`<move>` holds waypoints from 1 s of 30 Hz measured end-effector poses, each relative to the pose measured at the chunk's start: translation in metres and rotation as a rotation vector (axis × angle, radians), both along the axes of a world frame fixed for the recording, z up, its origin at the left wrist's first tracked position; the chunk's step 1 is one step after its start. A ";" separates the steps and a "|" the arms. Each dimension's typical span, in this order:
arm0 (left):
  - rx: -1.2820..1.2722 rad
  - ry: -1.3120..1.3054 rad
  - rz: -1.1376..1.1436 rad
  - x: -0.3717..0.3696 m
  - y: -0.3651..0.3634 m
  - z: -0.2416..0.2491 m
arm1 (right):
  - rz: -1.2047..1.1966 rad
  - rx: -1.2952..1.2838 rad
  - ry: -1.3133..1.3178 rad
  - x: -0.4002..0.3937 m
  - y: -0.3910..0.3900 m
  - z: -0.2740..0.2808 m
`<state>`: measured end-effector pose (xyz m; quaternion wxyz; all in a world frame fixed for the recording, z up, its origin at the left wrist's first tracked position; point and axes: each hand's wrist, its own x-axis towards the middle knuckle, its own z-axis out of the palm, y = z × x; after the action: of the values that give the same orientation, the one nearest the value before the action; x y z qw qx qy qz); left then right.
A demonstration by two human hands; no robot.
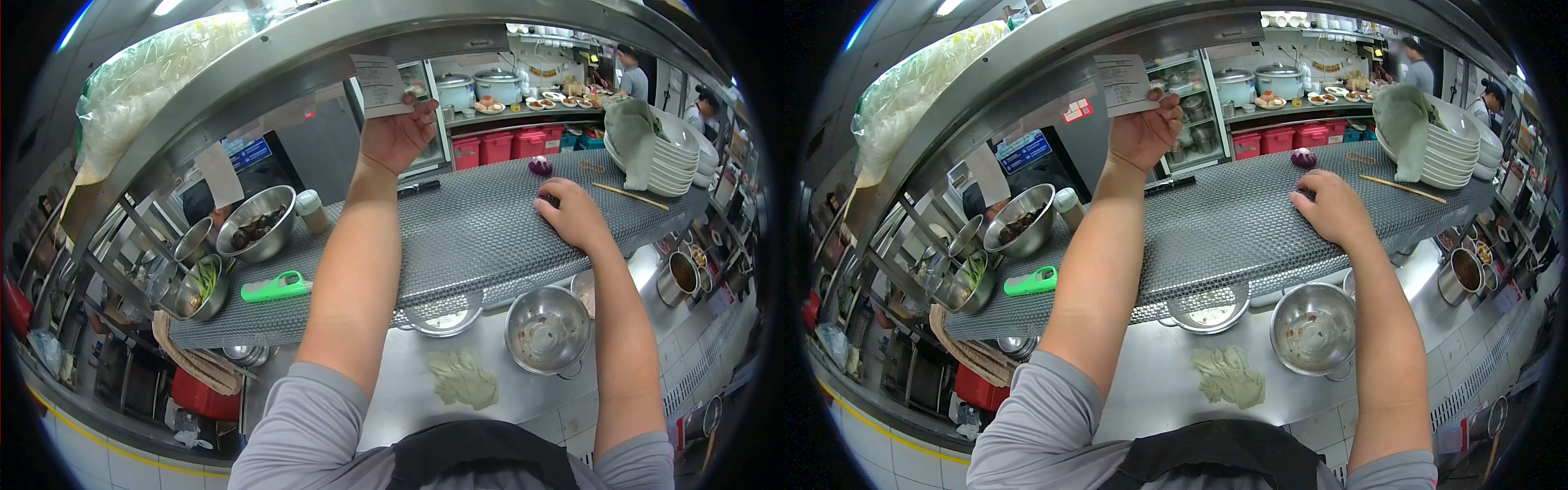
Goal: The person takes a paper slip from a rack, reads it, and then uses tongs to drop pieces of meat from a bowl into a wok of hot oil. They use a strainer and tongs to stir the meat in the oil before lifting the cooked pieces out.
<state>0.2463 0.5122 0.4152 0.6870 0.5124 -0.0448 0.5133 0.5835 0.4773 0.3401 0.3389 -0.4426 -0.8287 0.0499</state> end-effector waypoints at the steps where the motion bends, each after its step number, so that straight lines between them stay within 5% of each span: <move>1: 0.003 0.003 -0.007 0.000 0.000 0.000 | 0.009 0.001 -0.002 0.000 0.000 0.000; 21: -0.002 0.035 0.006 -0.001 -0.008 0.000 | 0.005 0.029 -0.016 -0.002 -0.002 -0.003; 30: -0.248 0.356 0.656 0.000 0.017 -0.009 | -0.016 0.053 -0.057 0.005 0.004 -0.008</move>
<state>0.2466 0.5293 0.4058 0.5400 0.4938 0.3037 0.6102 0.5883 0.4816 0.3326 0.3272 -0.4415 -0.8354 0.0128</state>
